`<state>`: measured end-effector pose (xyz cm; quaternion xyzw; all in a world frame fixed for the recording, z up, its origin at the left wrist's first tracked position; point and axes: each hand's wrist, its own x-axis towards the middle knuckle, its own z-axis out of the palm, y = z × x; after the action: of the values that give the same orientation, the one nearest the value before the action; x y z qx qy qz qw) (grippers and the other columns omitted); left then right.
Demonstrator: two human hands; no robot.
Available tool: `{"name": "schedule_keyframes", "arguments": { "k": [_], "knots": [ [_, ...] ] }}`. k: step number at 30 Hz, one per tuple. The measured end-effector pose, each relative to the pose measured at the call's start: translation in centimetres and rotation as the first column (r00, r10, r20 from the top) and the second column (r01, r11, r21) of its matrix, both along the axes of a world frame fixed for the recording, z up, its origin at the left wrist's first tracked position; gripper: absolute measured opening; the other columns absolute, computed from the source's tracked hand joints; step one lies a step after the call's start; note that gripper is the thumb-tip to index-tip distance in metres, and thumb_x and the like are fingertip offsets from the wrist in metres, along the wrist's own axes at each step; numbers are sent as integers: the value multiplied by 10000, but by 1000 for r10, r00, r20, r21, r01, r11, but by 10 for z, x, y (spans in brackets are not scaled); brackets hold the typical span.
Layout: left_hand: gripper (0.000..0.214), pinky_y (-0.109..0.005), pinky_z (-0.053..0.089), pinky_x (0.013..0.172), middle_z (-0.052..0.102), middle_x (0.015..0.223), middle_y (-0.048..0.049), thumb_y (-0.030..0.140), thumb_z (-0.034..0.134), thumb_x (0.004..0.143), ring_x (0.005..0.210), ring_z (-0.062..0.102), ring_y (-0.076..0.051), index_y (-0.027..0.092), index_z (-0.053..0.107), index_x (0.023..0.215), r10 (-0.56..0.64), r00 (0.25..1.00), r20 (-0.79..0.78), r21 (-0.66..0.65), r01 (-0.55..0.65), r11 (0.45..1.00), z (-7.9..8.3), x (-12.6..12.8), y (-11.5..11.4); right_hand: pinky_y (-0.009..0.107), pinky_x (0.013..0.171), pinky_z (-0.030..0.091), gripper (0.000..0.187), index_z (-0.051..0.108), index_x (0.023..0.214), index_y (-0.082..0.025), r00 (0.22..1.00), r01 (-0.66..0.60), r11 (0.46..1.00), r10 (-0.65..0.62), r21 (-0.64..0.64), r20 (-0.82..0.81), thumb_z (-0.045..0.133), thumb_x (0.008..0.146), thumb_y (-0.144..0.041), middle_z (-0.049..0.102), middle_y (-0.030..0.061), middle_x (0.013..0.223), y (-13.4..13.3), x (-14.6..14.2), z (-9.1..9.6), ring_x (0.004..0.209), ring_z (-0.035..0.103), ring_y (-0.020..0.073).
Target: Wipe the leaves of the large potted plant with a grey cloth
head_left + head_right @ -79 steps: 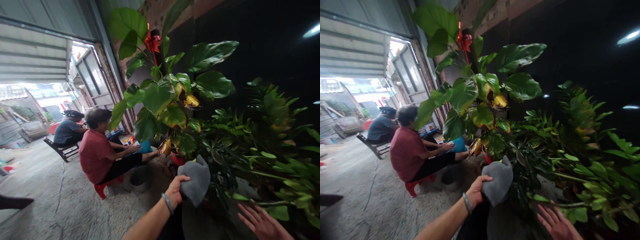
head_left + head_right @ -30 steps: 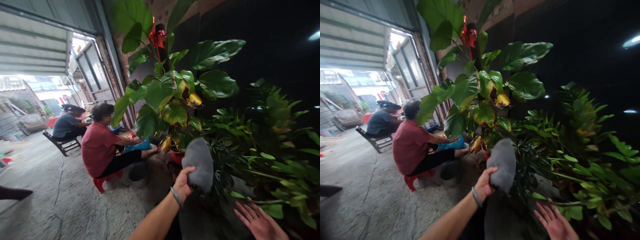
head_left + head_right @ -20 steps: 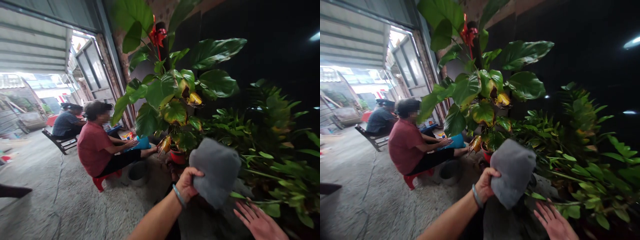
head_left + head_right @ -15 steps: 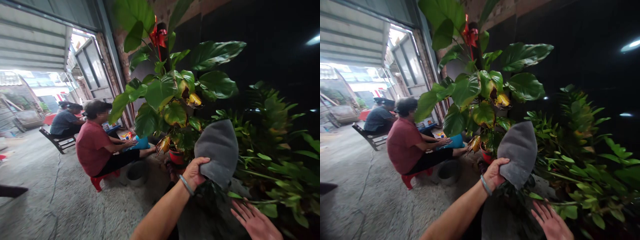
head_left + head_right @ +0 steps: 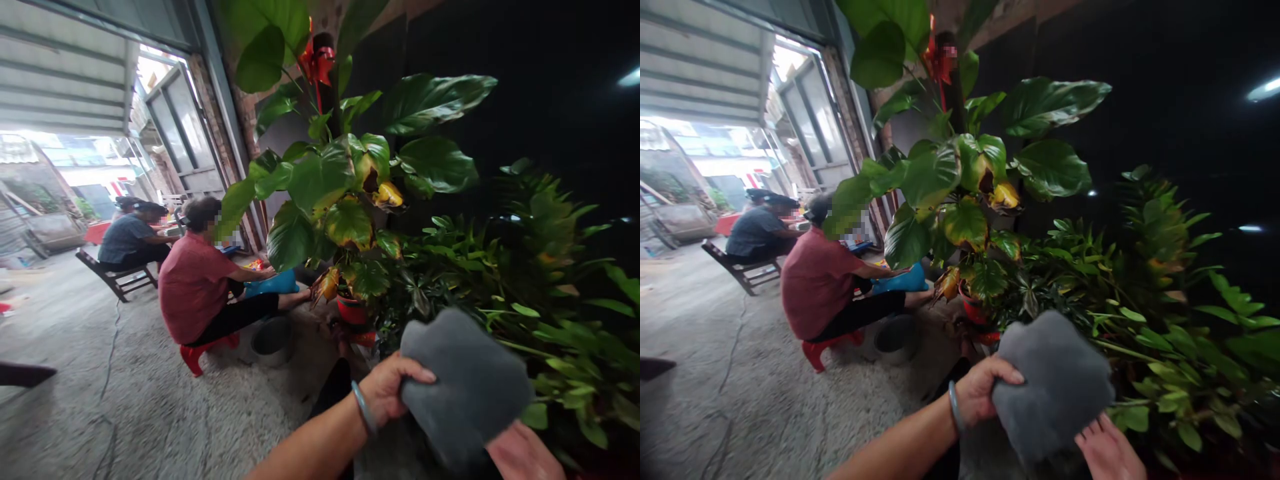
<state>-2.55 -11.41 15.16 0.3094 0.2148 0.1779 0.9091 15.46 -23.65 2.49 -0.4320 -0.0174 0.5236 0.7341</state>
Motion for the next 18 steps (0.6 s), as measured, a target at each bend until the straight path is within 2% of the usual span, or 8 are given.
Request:
{"name": "schedule_keyframes", "arguments": {
  "k": [2,3,5,8,11,13,15,18],
  "knots": [
    [430,-258,432,710,690,744,-42,94,603,433,642,595,-148,100,682,856,109,991,83,-26,-107,994,20,17,12,571,972,389,245,649,816,-321,999,32,999,-32,8,-6,677,573,-324,704,25,993,12,-4,3,1075,567,321],
    [396,-250,436,698,682,711,-33,97,606,445,610,581,-135,101,682,833,151,985,86,-52,-147,988,25,25,17,590,968,379,207,647,778,-301,998,54,998,-54,9,-16,669,577,-344,708,39,964,18,-6,3,1044,583,321],
    [293,-247,441,681,661,647,-24,117,613,480,574,563,-125,104,678,766,193,981,20,-96,-191,977,23,38,21,612,958,367,190,648,751,-280,996,82,997,-82,6,-26,664,577,-357,709,58,943,27,-8,2,1001,599,320],
    [199,-270,449,670,638,602,-16,135,620,501,563,556,-134,125,666,695,205,964,-172,-103,-225,969,-5,40,10,587,940,398,227,657,770,-291,997,73,997,-73,14,15,686,553,-352,708,50,919,27,-4,-8,984,603,313],
    [241,-303,449,681,645,632,-22,116,624,462,596,571,-156,143,675,695,194,917,-347,-60,-229,972,-42,20,-15,504,885,473,264,652,768,-294,996,39,999,-38,-10,80,713,511,-305,708,30,890,20,4,-22,955,617,297],
    [281,-319,444,687,645,644,-30,97,612,423,616,581,-172,143,682,691,159,886,-436,-45,-198,979,-57,4,-30,459,826,515,307,652,788,-280,994,46,997,-39,-66,99,718,488,-267,709,31,874,17,7,-30,912,635,291],
    [304,-325,440,688,647,655,-35,88,601,393,621,582,-176,141,684,680,151,878,-453,-17,-178,984,-54,-9,-37,459,794,531,316,653,827,-274,994,64,994,-55,-84,95,706,516,-280,710,37,877,15,8,-36,891,644,294],
    [326,-333,439,682,655,685,-40,102,636,359,628,577,-183,137,678,681,166,925,-342,70,-151,986,-21,-14,-31,489,827,516,230,642,850,-306,995,55,998,-52,-34,80,653,624,-341,709,22,914,15,5,-35,930,636,289]
  ]
}}
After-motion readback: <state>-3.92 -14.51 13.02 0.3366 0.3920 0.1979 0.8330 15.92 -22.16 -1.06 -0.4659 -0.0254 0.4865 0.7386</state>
